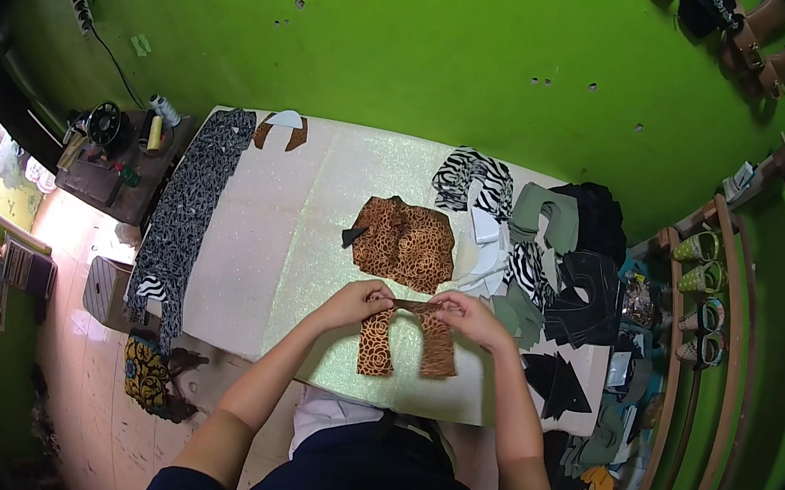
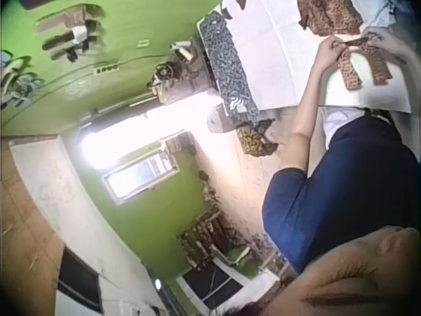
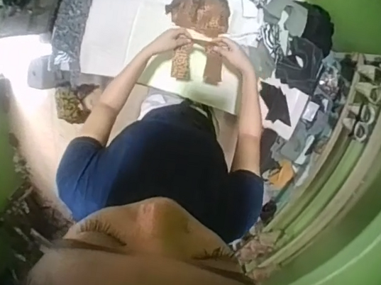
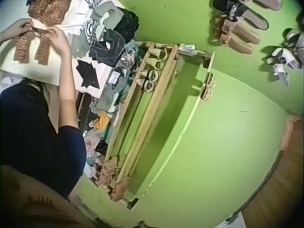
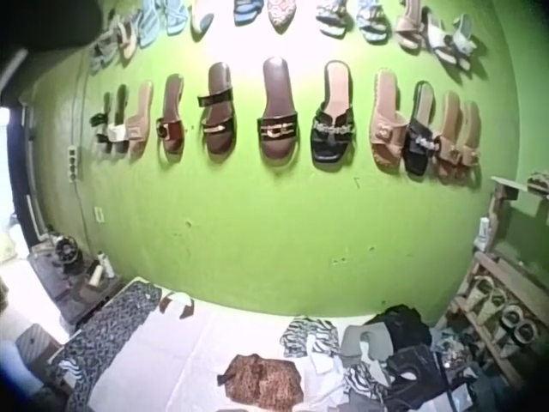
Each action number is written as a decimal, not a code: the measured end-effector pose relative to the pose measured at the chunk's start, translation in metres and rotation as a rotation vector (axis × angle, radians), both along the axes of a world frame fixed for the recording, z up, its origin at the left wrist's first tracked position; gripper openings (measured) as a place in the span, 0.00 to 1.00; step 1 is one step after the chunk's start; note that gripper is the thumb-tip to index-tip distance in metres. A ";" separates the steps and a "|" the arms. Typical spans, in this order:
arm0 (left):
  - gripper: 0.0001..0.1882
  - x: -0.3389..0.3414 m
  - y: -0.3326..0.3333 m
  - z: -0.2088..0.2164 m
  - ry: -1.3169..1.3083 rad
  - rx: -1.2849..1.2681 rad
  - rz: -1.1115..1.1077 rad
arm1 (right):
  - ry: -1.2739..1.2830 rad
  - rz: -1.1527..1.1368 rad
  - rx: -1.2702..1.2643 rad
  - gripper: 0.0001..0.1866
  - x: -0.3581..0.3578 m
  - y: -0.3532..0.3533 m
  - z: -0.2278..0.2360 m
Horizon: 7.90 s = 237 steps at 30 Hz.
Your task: Organize and sort cut fabric patterns for shoe manufacturing on a table.
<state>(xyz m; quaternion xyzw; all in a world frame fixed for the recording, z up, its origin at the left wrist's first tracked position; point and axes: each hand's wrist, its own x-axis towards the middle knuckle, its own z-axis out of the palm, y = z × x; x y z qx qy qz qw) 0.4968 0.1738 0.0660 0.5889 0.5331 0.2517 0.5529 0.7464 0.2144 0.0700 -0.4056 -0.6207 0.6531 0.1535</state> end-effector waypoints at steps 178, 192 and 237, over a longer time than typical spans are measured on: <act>0.07 -0.377 0.253 -0.092 0.235 0.311 0.540 | -0.381 -0.740 0.447 0.19 -0.451 0.217 -0.085; 0.09 -0.378 0.284 -0.100 0.296 0.320 0.531 | -0.362 -0.758 0.501 0.17 -0.453 0.242 -0.092; 0.10 -0.139 0.138 -0.036 0.548 0.692 -0.334 | -0.709 -0.813 0.872 0.10 -0.201 0.061 -0.043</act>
